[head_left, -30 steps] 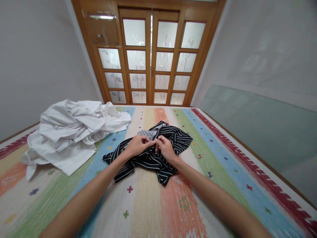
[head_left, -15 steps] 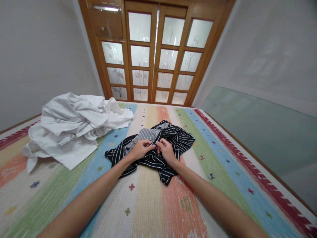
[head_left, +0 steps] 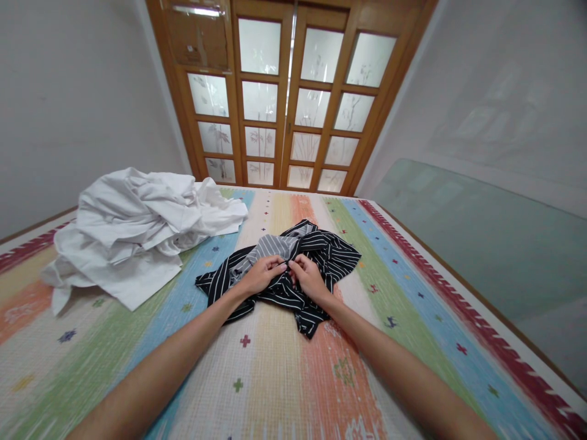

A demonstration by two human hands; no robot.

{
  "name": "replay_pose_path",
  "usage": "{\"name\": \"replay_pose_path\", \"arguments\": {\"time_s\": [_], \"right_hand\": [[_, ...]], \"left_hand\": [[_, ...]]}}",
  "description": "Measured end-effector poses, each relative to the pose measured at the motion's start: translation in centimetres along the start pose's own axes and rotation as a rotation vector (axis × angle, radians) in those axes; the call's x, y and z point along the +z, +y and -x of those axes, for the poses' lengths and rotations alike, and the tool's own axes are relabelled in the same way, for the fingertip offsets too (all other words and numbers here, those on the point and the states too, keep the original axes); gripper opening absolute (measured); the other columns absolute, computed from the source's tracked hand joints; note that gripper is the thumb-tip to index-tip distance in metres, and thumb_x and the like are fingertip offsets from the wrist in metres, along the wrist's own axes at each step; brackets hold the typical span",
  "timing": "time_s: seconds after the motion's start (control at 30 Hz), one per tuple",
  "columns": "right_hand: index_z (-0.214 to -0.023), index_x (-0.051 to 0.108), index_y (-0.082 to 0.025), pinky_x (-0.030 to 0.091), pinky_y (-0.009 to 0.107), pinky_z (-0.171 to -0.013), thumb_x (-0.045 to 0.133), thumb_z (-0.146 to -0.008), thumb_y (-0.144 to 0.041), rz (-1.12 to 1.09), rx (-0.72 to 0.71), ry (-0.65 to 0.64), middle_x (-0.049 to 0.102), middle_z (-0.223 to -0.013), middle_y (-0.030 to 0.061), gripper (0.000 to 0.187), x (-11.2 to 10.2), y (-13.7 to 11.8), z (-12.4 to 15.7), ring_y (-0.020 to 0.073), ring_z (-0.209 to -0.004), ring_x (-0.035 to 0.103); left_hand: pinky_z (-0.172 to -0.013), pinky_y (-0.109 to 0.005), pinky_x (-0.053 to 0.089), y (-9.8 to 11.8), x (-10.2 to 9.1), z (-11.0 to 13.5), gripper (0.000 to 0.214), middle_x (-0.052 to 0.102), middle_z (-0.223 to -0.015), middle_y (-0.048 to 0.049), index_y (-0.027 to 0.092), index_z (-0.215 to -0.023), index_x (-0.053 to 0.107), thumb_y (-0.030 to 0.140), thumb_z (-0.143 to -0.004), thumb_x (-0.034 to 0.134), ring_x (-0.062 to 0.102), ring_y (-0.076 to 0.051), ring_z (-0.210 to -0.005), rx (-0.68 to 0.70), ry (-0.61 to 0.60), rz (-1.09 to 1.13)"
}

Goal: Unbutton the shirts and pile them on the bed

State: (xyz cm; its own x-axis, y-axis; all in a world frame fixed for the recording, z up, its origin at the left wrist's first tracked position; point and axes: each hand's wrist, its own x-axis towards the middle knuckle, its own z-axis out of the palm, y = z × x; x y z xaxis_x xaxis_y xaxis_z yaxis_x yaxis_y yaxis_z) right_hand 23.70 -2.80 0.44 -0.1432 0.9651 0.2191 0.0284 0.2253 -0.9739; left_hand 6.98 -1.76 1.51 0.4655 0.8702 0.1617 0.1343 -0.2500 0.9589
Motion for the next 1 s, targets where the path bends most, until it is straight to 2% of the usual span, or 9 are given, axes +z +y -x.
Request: {"name": "replay_pose_path", "arguments": {"time_s": [0.23,0.5,0.73,1.0], "right_hand": [[-0.076,0.042,-0.022,0.042,0.022,-0.037,0.054,-0.084,-0.050,0.040,-0.010,-0.102,0.055,-0.056,-0.0076,0.031,-0.5,0.2,0.1,0.0092,-0.039,0.049],[-0.079,0.041,-0.023,0.040,0.020,-0.037,0.053,-0.086,-0.051,0.074,-0.005,-0.191,0.055,-0.058,-0.0074,0.032,-0.9,0.2,0.2,0.0088,-0.039,0.050],[-0.079,0.042,-0.022,0.041,0.020,-0.038,0.053,-0.085,-0.054,-0.011,0.020,-0.207,0.055,-0.056,-0.0077,0.034,-0.8,0.0,0.3,0.0083,-0.039,0.047],[-0.081,0.050,-0.020,0.043,0.020,-0.038,0.066,-0.075,-0.051,-0.050,0.008,-0.188,0.055,-0.056,-0.0074,0.035,-0.7,-0.5,0.5,0.0077,-0.041,0.047]], "left_hand": [[-0.074,-0.030,0.046,0.1,-0.2,-0.1,0.028,0.062,-0.077,-0.0012,0.016,-0.081,0.057,0.044,-0.082,0.060,0.057,-0.016,-0.077,-0.006,-0.094,0.103],[-0.075,-0.030,0.046,0.2,-0.6,0.0,0.031,0.064,-0.079,-0.0011,0.016,-0.079,0.059,0.047,-0.082,0.060,0.058,-0.017,-0.079,-0.020,-0.140,0.058],[-0.077,-0.029,0.043,1.2,-0.1,0.1,0.037,0.065,-0.075,-0.0015,0.015,-0.074,0.063,0.046,-0.088,0.050,0.058,-0.016,-0.075,0.005,-0.068,-0.046],[-0.070,-0.027,0.040,1.1,-0.1,-0.1,0.035,0.054,-0.065,0.0021,0.017,-0.065,0.056,0.045,-0.084,0.047,0.048,-0.015,-0.067,-0.005,0.044,-0.138]]}}
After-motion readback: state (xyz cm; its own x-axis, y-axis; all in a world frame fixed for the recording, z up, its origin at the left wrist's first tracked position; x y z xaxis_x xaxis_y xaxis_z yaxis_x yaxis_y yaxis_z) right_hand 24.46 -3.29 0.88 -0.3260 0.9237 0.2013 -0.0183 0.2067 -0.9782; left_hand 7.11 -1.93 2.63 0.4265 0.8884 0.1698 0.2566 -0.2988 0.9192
